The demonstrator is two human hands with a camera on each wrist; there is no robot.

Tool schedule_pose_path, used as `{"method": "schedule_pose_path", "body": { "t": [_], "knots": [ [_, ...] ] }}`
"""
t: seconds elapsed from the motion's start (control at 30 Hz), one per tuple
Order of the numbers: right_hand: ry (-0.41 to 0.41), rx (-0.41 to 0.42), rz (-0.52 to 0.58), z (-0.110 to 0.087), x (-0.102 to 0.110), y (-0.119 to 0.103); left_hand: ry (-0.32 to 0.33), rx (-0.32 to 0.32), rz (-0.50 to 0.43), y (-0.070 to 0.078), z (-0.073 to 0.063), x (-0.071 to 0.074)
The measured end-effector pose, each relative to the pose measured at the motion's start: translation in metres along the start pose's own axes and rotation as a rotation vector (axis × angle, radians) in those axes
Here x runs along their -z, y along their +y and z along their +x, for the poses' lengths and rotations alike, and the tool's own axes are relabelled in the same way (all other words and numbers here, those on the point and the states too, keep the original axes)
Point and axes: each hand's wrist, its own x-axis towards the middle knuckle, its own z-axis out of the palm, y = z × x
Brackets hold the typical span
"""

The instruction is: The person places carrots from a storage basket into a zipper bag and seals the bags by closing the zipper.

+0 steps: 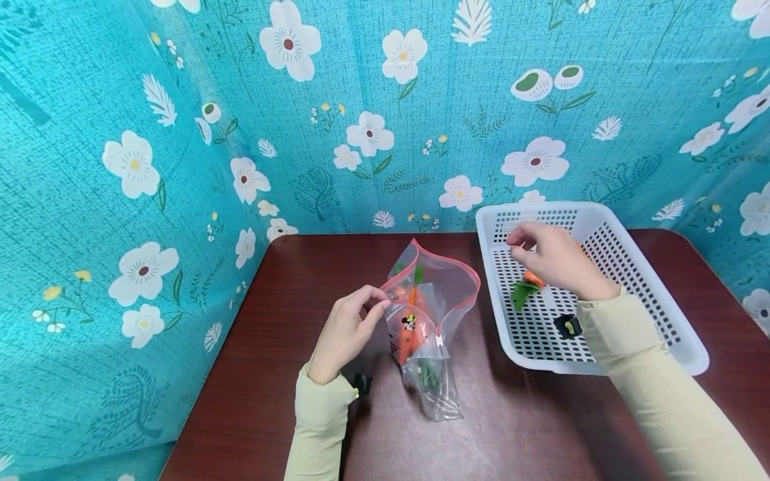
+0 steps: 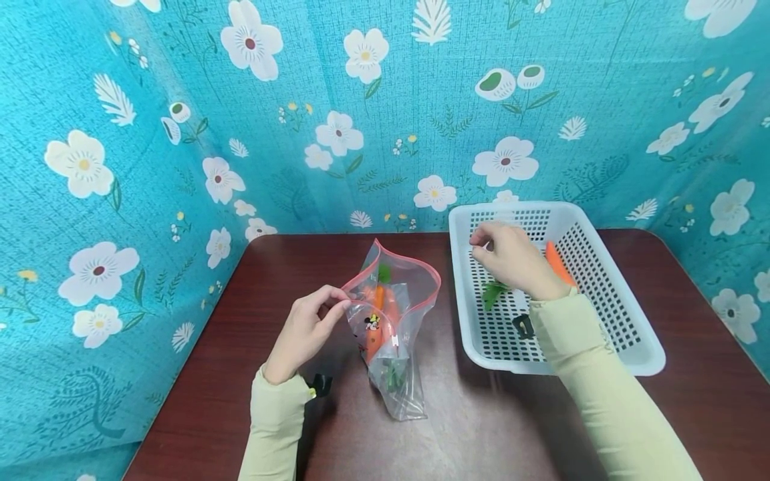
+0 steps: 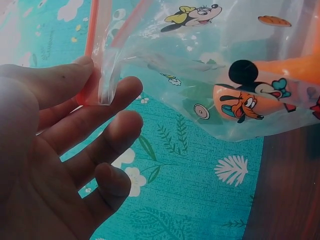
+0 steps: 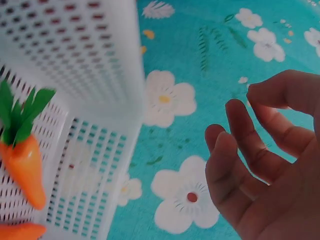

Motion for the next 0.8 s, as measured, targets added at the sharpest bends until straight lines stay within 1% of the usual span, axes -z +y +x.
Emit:
{"method": "schedule_pose_path", "body": {
  "t": [0.17, 0.27, 0.4, 0.67, 0.8],
  "knots": [
    [-0.053, 0.025, -0.033, 0.004, 0.000, 0.018, -0.007, 0.012, 0.002, 0.000, -0.001, 0.000],
    [-0.097, 0.005, -0.070, 0.006, -0.002, 0.027, -0.006, 0.012, 0.001, 0.000, -0.001, 0.000],
    [-0.158, -0.042, -0.114, 0.009, -0.006, 0.040, -0.006, 0.009, 0.001, 0.000, -0.001, -0.001],
    [-0.210, -0.097, -0.168, 0.015, -0.017, 0.065, -0.007, 0.005, 0.000, 0.001, -0.001, -0.001],
    [-0.254, -0.138, -0.198, 0.017, -0.024, 0.077, -0.011, 0.005, -0.003, 0.001, -0.001, -0.001]
  ]
}}
